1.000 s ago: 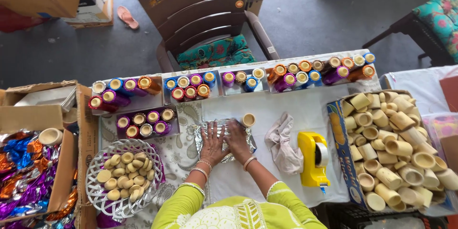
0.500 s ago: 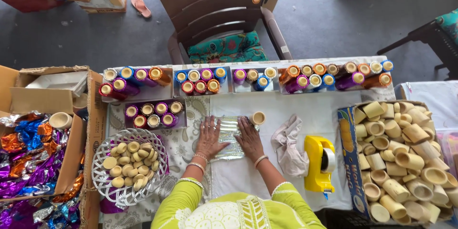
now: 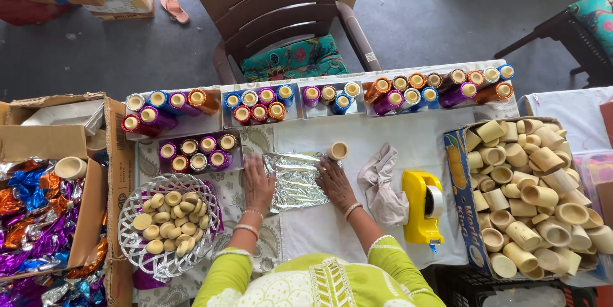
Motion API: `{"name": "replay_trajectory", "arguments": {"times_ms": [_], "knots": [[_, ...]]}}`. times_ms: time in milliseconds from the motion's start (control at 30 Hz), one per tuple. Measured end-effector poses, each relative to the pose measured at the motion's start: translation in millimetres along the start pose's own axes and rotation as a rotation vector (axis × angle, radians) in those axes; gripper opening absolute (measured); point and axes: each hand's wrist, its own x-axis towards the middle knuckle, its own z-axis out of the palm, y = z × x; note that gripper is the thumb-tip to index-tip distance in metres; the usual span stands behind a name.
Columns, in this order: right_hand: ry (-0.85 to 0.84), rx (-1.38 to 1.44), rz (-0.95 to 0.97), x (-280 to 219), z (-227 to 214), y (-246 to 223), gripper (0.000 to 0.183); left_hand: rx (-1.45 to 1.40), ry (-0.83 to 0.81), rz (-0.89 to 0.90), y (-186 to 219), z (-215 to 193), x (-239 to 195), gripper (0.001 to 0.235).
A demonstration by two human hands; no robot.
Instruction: The person wraps small cylindrical candles in shiny metallic foil. They place a candle on a sheet of foil, roll it tightly, and fold the ends to create a sealed package. The wrapped candles are then placed into a tray alongside other finished items.
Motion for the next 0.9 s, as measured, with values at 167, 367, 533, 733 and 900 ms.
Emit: {"name": "replay_trajectory", "arguments": {"times_ms": [167, 367, 533, 733, 900], "knots": [[-0.087, -0.068, -0.004, -14, 15, -12, 0.052, 0.208, -0.069, 0.350, 25, 25, -22, 0.073], [-0.045, 0.045, -0.177, -2, -16, -23, 0.057, 0.105, -0.189, 0.432, 37, 15, -31, 0.090], [-0.090, -0.016, 0.025, -7, -22, -8, 0.057, 0.128, -0.223, 0.429, 34, 11, -34, 0.095], [0.064, 0.174, 0.147, 0, -15, -35, 0.047, 0.174, -0.247, 0.438, 33, 16, -33, 0.100], [-0.119, 0.043, -0.094, 7, -22, -20, 0.062, 0.169, -0.328, 0.408, 39, 2, -31, 0.110]]}}
